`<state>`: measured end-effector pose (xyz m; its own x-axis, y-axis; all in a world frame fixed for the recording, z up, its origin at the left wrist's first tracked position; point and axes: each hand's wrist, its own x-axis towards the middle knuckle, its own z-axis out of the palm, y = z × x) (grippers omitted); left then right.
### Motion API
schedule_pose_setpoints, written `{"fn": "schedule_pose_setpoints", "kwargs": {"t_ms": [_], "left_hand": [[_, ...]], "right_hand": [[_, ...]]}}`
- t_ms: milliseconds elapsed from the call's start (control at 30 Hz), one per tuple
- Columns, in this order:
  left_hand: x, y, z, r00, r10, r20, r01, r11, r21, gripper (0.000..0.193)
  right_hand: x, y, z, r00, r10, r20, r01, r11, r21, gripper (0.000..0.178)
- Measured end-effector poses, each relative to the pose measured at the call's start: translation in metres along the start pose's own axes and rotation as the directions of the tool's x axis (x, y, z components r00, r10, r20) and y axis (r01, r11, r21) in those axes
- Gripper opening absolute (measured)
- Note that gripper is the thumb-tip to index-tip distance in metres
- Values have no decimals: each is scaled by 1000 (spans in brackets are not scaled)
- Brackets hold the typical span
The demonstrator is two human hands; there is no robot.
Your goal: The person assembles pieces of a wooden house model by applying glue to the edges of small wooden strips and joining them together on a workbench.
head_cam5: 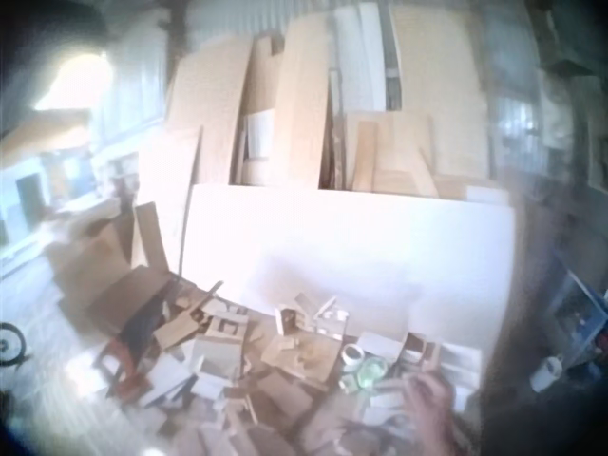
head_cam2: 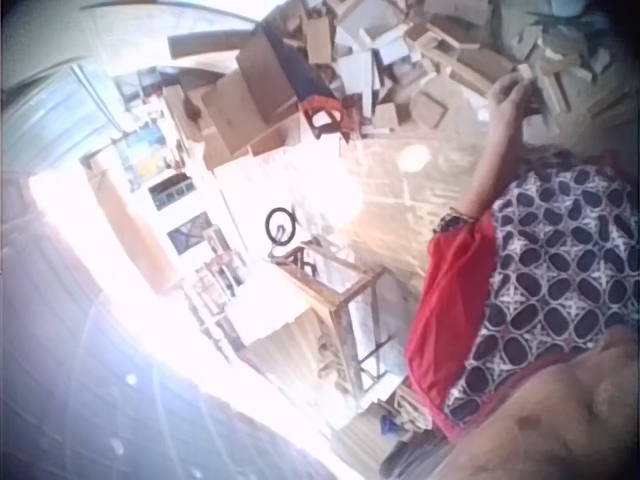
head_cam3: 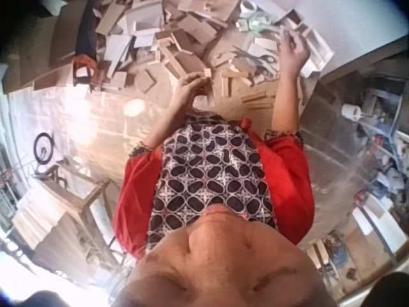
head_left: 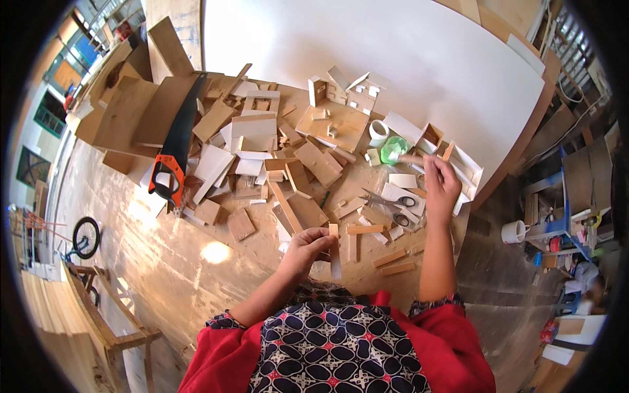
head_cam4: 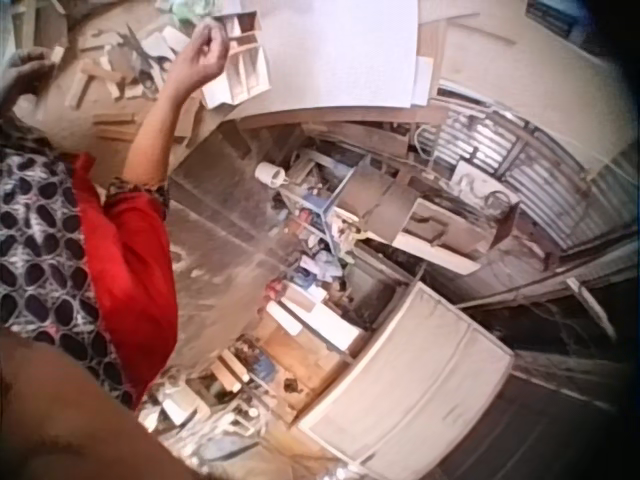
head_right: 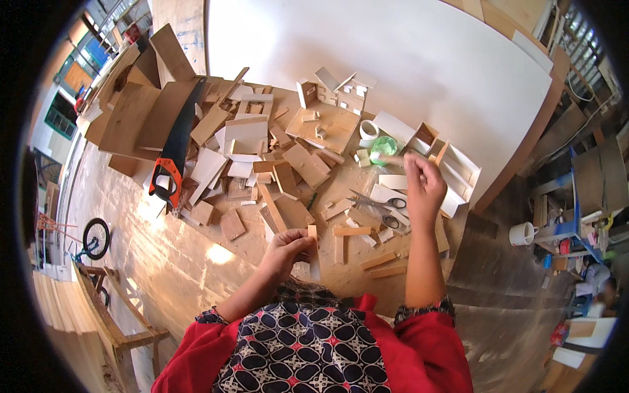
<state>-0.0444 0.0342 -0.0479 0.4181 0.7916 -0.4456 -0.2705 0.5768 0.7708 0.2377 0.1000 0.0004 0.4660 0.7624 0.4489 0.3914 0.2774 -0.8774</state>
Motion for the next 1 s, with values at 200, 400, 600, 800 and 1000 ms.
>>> {"fn": "schedule_pose_setpoints", "kwargs": {"t_ms": [200, 400, 600, 800, 1000], "left_hand": [[-11, 17, 20, 999, 48, 12, -49, 998, 47, 17], [-14, 27, 32, 997, 56, 55, -65, 983, 173, 20], [-19, 29, 38, 996, 67, 58, -76, 982, 175, 20], [-18, 28, 36, 995, 81, 63, -91, 978, 186, 20], [-17, 26, 31, 997, 75, 32, -79, 984, 158, 20]], "right_hand": [[-65, -57, -13, 913, 80, 401, -230, 911, 342, 9], [-77, -58, -13, 913, 59, 405, -208, 919, 334, 8], [-77, -59, -15, 910, 9, 415, -148, 941, 305, 7], [-74, -61, -18, 903, -98, 419, 2, 975, 224, 6], [-56, -44, -15, 975, 98, 197, -133, 976, 170, 6]]}}
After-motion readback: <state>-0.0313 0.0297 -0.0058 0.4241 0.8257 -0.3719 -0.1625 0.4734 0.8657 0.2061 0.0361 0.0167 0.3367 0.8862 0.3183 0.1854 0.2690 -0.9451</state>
